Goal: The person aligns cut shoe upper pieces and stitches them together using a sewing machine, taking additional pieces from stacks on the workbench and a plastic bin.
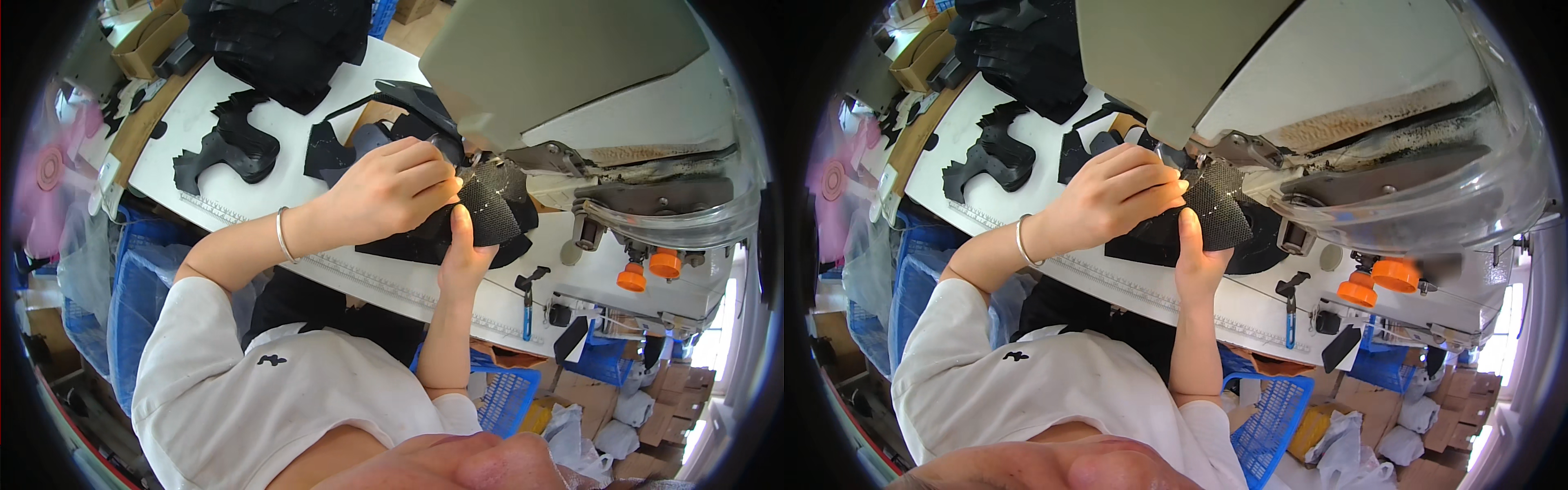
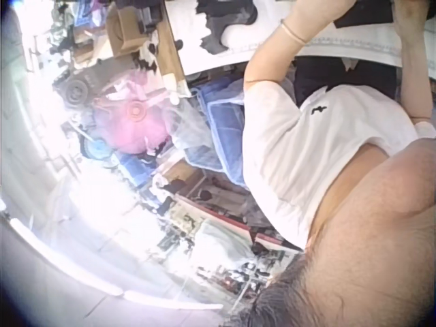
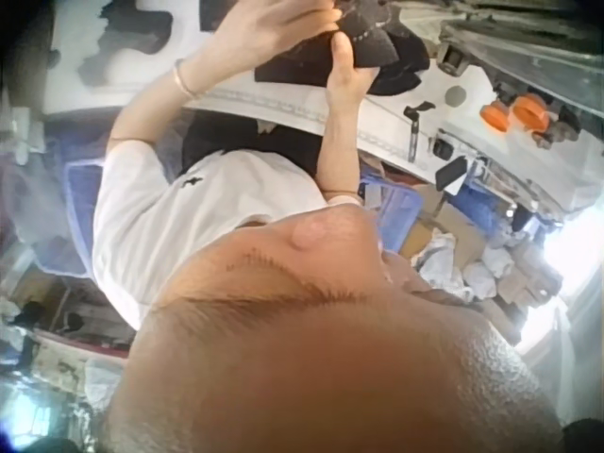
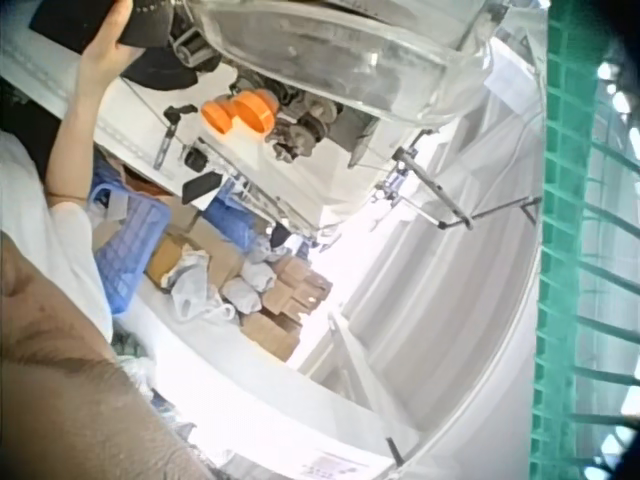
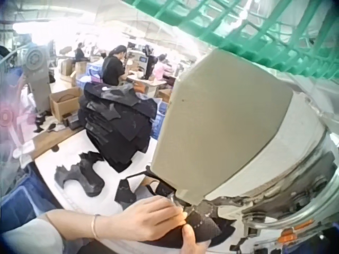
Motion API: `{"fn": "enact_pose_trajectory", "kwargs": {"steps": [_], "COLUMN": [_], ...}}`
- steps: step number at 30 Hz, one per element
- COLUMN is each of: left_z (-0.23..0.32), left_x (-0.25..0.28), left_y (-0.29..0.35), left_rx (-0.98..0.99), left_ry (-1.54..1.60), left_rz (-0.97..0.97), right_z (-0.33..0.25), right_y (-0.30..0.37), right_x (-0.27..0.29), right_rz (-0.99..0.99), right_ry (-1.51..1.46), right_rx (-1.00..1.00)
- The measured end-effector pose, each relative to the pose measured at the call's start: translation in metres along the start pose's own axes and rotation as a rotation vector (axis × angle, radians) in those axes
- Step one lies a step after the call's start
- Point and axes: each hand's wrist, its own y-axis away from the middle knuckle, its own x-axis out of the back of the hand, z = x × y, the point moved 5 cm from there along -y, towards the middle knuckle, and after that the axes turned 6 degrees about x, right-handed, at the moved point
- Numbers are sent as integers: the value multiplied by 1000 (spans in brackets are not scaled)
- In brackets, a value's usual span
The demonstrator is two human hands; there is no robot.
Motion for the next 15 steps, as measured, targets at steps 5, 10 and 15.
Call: {"fn": "enact_pose_trajectory", "kwargs": {"steps": [5,10,15], "left_z": [0,-7,-30], "left_x": [-1,6,16], "left_y": [-3,-9,-10], "left_rx": [-3,20,29], "left_ry": [-32,-12,60], "left_rz": [-33,-40,-198], "right_z": [0,5,9], "right_y": [-1,-4,7], "right_x": [-3,-4,-29], "right_rz": [15,3,-95], "right_ry": [14,38,26], "right_rx": [12,-33,-54]}}
